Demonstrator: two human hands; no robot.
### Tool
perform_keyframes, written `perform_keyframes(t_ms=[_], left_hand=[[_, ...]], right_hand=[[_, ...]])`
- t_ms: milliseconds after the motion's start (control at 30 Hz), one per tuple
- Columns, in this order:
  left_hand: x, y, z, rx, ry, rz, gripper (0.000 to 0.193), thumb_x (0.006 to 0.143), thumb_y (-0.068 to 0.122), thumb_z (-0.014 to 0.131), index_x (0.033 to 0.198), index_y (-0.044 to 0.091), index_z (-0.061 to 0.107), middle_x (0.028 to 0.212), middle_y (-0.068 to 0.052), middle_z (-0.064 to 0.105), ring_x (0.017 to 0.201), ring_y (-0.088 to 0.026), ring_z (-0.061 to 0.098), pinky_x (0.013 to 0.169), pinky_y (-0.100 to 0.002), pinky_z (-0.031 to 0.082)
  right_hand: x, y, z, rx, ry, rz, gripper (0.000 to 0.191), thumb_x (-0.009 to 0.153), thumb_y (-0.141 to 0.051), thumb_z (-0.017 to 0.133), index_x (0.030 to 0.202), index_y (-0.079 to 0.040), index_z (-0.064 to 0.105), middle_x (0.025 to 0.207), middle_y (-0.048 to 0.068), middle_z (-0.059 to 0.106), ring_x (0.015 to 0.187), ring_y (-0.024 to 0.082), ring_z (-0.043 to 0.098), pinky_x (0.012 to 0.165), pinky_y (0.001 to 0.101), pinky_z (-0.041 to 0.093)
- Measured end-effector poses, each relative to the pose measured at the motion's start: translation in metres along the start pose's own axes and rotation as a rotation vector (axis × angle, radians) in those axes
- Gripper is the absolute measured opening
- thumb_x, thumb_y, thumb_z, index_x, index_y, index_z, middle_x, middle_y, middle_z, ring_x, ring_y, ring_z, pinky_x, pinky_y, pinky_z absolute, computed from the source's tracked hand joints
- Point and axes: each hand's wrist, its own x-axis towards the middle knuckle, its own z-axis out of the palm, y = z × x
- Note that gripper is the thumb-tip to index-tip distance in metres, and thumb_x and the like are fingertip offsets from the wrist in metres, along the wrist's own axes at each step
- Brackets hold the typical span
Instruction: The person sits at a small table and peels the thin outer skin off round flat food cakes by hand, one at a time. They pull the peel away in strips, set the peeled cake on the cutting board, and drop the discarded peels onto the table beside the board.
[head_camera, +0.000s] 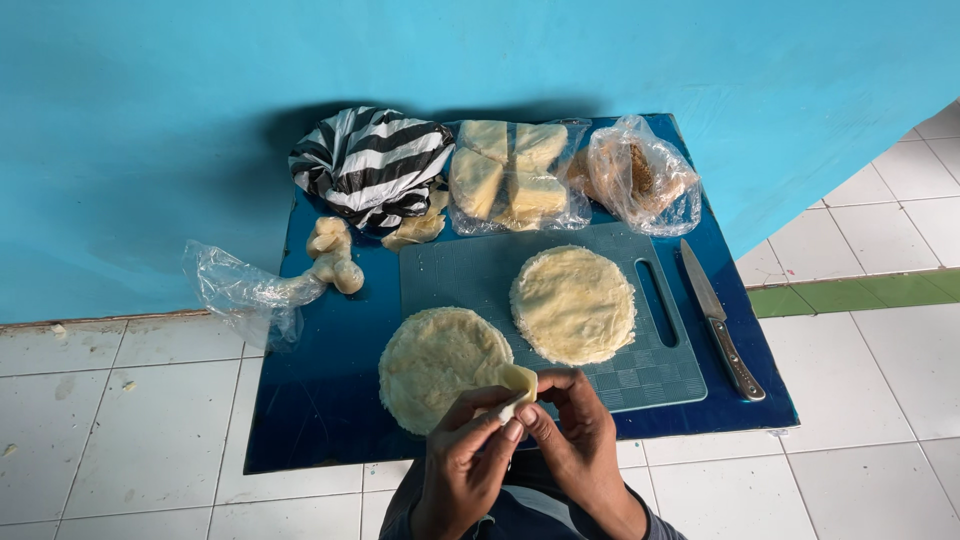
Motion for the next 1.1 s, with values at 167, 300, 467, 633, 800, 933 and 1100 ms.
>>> perform_keyframes(t_ms=[167,300,467,633,800,933,1100], left_hand=[[-0.004,-0.006,0.003,0.161,0.079,0.058,0.021,0.098,0.008,0.068,0.116,0.000,0.075,0.114,-0.014,0.071,0.098,-0.021,0.077,0.075,-0.028,0.063],[-0.005,-0.032,0.003,-0.195,0.133,-0.103,0.023,0.104,0.018,0.062,0.113,-0.001,0.073,0.110,-0.015,0.075,0.099,-0.021,0.077,0.081,-0.030,0.063],[-0.008,-0.052,0.007,-0.710,0.343,-0.289,0.025,0.102,0.020,0.061,0.111,-0.003,0.067,0.113,-0.017,0.072,0.106,-0.024,0.073,0.091,-0.039,0.061],[-0.014,-0.062,0.013,-0.887,0.421,-0.280,0.021,0.104,0.017,0.059,0.114,-0.001,0.063,0.117,-0.016,0.070,0.113,-0.024,0.069,0.095,-0.039,0.058],[-0.014,-0.070,0.012,-0.777,0.373,-0.341,0.024,0.111,0.015,0.058,0.122,-0.006,0.058,0.114,-0.020,0.062,0.104,-0.026,0.060,0.088,-0.038,0.052],[-0.013,-0.057,0.009,-0.626,0.076,-0.133,0.055,0.091,0.001,0.071,0.139,0.003,0.044,0.131,-0.021,0.063,0.123,-0.028,0.065,0.104,-0.039,0.057],[-0.006,-0.033,0.009,-0.476,0.074,-0.177,0.057,0.094,-0.006,0.069,0.144,-0.002,0.043,0.129,-0.024,0.067,0.119,-0.027,0.070,0.098,-0.035,0.061]], right_hand=[[-0.003,0.007,-0.002,-0.059,0.058,0.073,0.019,0.096,-0.008,0.067,0.112,0.002,0.069,0.100,0.010,0.076,0.088,0.014,0.071,0.074,0.0282,0.059],[-0.002,0.009,-0.004,-0.102,0.092,-0.004,0.017,0.099,-0.007,0.065,0.112,0.002,0.070,0.101,0.010,0.075,0.092,0.014,0.069,0.080,0.0279,0.056],[0.006,0.006,-0.004,0.244,0.115,0.001,0.016,0.104,-0.009,0.060,0.112,0.004,0.065,0.105,0.015,0.074,0.098,0.020,0.071,0.093,0.0349,0.057],[0.005,0.007,0.003,0.620,0.149,0.051,0.013,0.104,-0.010,0.058,0.108,0.002,0.061,0.111,0.015,0.071,0.108,0.022,0.069,0.099,0.0391,0.055],[0.005,0.013,0.005,0.516,0.136,0.021,0.013,0.105,-0.008,0.059,0.112,0.002,0.061,0.109,0.013,0.070,0.101,0.018,0.067,0.092,0.0363,0.055],[0.003,0.017,0.004,0.444,0.161,0.005,0.014,0.103,-0.007,0.061,0.115,0.002,0.061,0.103,0.012,0.071,0.093,0.015,0.066,0.084,0.0325,0.055],[0.006,0.020,-0.003,0.263,0.193,-0.066,0.016,0.099,-0.002,0.067,0.114,0.004,0.063,0.099,0.011,0.072,0.091,0.013,0.068,0.084,0.0298,0.057]])
